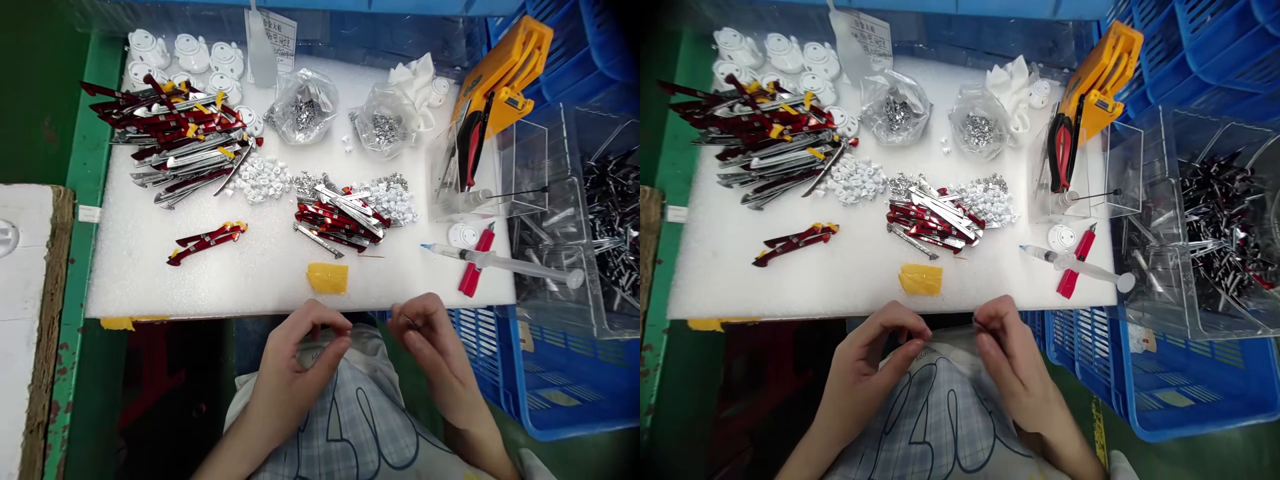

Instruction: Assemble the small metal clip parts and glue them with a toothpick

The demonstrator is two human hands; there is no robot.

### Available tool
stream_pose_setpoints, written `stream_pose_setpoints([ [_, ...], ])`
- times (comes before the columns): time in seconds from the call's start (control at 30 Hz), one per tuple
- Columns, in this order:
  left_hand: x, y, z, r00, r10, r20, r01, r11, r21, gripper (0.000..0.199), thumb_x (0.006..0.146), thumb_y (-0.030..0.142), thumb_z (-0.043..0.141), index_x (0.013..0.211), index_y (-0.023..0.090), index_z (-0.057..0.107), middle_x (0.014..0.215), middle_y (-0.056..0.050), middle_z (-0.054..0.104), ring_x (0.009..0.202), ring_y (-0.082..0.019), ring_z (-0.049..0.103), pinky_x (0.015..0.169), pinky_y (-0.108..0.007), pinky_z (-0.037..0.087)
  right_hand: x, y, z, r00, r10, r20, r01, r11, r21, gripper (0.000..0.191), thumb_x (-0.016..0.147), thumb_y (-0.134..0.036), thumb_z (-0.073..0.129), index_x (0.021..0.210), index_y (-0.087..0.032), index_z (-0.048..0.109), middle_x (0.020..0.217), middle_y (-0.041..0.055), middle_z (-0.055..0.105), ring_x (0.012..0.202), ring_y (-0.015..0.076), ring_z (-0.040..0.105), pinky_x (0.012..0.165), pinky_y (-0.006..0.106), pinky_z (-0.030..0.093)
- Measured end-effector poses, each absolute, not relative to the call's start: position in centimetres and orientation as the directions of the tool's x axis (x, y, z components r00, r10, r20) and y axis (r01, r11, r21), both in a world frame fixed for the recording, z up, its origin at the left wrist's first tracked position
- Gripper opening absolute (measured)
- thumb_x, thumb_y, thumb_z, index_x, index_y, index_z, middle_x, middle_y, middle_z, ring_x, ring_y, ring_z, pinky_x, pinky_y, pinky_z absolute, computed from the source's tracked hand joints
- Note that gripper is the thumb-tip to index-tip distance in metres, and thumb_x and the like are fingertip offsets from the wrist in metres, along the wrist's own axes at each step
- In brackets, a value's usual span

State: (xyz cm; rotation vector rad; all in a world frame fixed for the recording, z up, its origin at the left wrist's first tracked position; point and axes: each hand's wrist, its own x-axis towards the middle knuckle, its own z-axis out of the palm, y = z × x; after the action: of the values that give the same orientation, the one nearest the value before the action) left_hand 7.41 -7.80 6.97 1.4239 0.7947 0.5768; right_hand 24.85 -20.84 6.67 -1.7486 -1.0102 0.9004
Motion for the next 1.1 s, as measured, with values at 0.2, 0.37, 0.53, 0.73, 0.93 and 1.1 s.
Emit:
stream_pose_setpoints([
  [0.2, 7.5, -7.4, 7.0, 0.512, 0.857, -0.053, -0.011, 0.069, 0.998, 0.016, 0.093, 0.020, 0.080, 0.108, 0.024, 0.081, 0.086, -0.001, 0.077, 0.077, -0.016, 0.070, 0.069, -0.024, 0.053, 22.7, -15.7, 8.3, 0.179, 0.975, -0.131, 0.024, -0.138, -0.990, 0.023, 0.110, -0.029, 0.050, 0.094, -0.024, 0.065, 0.078, -0.0026, 0.059, 0.060, 0.0117, 0.049, 0.060, 0.023, 0.046],
  [0.37, 7.7, -6.8, 7.5, 0.480, 0.877, 0.038, -0.044, -0.019, 0.999, 0.012, 0.093, 0.026, 0.082, 0.105, 0.024, 0.085, 0.082, -0.002, 0.073, 0.071, -0.015, 0.067, 0.065, -0.024, 0.057, 22.2, -14.3, 8.5, 0.111, 0.992, -0.057, 0.053, -0.063, -0.997, 0.021, 0.108, -0.027, 0.054, 0.093, -0.023, 0.068, 0.081, -0.0022, 0.068, 0.069, 0.0132, 0.063, 0.064, 0.022, 0.051],
  [0.53, 7.9, -6.5, 8.3, 0.427, 0.896, 0.118, -0.022, -0.120, 0.993, 0.008, 0.093, 0.017, 0.082, 0.092, 0.024, 0.084, 0.075, 0.000, 0.069, 0.068, -0.013, 0.065, 0.062, -0.021, 0.057, 21.9, -14.3, 7.9, 0.047, 0.997, -0.055, 0.053, -0.057, -0.997, 0.028, 0.111, -0.032, 0.052, 0.089, -0.023, 0.066, 0.072, -0.0037, 0.060, 0.061, 0.0118, 0.055, 0.057, 0.022, 0.045],
  [0.73, 7.8, -6.6, 9.1, 0.425, 0.885, 0.190, 0.014, -0.217, 0.976, 0.009, 0.092, 0.014, 0.083, 0.094, 0.023, 0.084, 0.076, 0.002, 0.067, 0.065, -0.010, 0.061, 0.058, -0.020, 0.055, 21.7, -13.5, 8.4, 0.042, 0.999, 0.002, 0.088, -0.002, -0.996, 0.031, 0.113, -0.038, 0.048, 0.101, -0.028, 0.075, 0.079, -0.0014, 0.070, 0.068, 0.0164, 0.067, 0.064, 0.025, 0.055],
  [0.93, 7.7, -6.4, 9.5, 0.417, 0.877, 0.241, 0.070, -0.295, 0.953, 0.008, 0.092, 0.016, 0.084, 0.094, 0.023, 0.081, 0.073, 0.004, 0.064, 0.061, -0.009, 0.057, 0.053, -0.019, 0.049, 21.7, -13.4, 8.0, -0.010, 1.000, 0.009, 0.014, 0.009, -1.000, 0.031, 0.113, -0.043, 0.048, 0.112, -0.030, 0.076, 0.091, 0.0009, 0.077, 0.080, 0.0176, 0.074, 0.072, 0.026, 0.061],
  [1.1, 6.6, -6.3, 8.1, 0.352, 0.919, 0.177, 0.075, -0.217, 0.973, 0.016, 0.093, 0.008, 0.077, 0.094, 0.024, 0.076, 0.080, 0.002, 0.071, 0.072, -0.013, 0.064, 0.068, -0.024, 0.054, 22.0, -14.3, 7.3, 0.313, 0.941, -0.129, -0.132, -0.092, -0.987, 0.012, 0.098, -0.027, 0.077, 0.109, -0.028, 0.073, 0.092, -0.0018, 0.074, 0.078, 0.0130, 0.073, 0.072, 0.021, 0.061],
])
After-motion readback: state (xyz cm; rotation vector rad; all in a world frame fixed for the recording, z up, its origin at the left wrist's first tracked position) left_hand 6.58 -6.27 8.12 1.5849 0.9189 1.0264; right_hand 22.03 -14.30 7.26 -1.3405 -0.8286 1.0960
